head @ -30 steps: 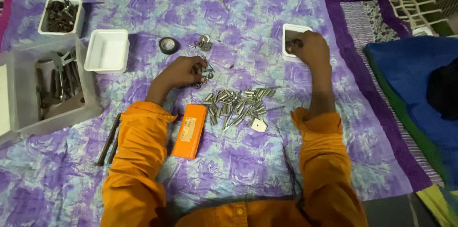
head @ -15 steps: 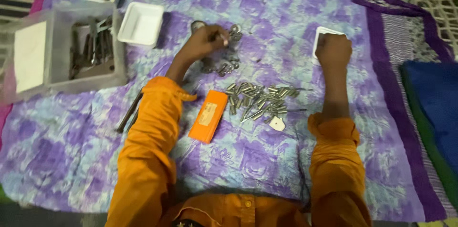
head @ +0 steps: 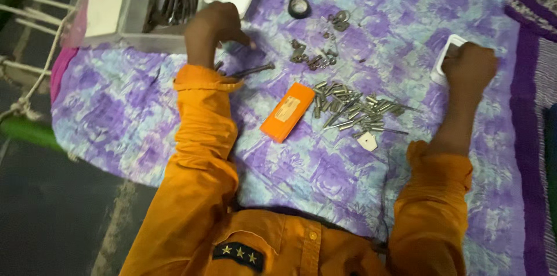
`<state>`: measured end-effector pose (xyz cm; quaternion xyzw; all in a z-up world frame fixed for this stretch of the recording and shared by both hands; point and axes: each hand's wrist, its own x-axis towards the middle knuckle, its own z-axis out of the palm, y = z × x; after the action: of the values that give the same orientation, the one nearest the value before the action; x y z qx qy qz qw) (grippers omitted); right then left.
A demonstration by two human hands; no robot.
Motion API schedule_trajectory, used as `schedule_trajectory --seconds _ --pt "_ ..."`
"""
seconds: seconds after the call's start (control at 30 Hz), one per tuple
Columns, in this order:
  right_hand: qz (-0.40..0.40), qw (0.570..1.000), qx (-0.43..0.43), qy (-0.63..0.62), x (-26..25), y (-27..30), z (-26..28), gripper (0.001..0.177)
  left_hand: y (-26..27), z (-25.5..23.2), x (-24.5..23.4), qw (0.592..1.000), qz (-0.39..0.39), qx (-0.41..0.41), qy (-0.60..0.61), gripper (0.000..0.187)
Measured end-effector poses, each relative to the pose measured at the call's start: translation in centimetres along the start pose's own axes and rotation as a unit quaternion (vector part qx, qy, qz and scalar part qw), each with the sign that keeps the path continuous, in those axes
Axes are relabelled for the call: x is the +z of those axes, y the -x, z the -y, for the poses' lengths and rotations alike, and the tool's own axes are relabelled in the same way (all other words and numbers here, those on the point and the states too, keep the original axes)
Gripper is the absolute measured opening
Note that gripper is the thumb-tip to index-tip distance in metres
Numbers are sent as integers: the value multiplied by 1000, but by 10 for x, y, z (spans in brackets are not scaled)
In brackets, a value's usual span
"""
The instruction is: The person repeatedly picks up small metal rods and cylindrical pieces, fits them together by hand, and places the assembled units into a white container. The person also moves a roll of black tape and an orange box aside to clear the workspace.
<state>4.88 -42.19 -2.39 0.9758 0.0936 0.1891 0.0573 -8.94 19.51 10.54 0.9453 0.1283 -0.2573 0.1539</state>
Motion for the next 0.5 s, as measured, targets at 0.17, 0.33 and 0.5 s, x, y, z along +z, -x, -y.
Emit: schedule_trajectory --seconds 0.17,0.33,0.5 --pt "-13 991 62 -117 -22 3 -12 21 15 -22 28 996 35 42 -68 71" --pt "25 999 -24 -33 -17 0 -2 15 18 -27 51 992 7 97 -80 68" --pt "82 976 102 -174 -30 3 -17 19 52 -1 57 989 -59 132 5 50"
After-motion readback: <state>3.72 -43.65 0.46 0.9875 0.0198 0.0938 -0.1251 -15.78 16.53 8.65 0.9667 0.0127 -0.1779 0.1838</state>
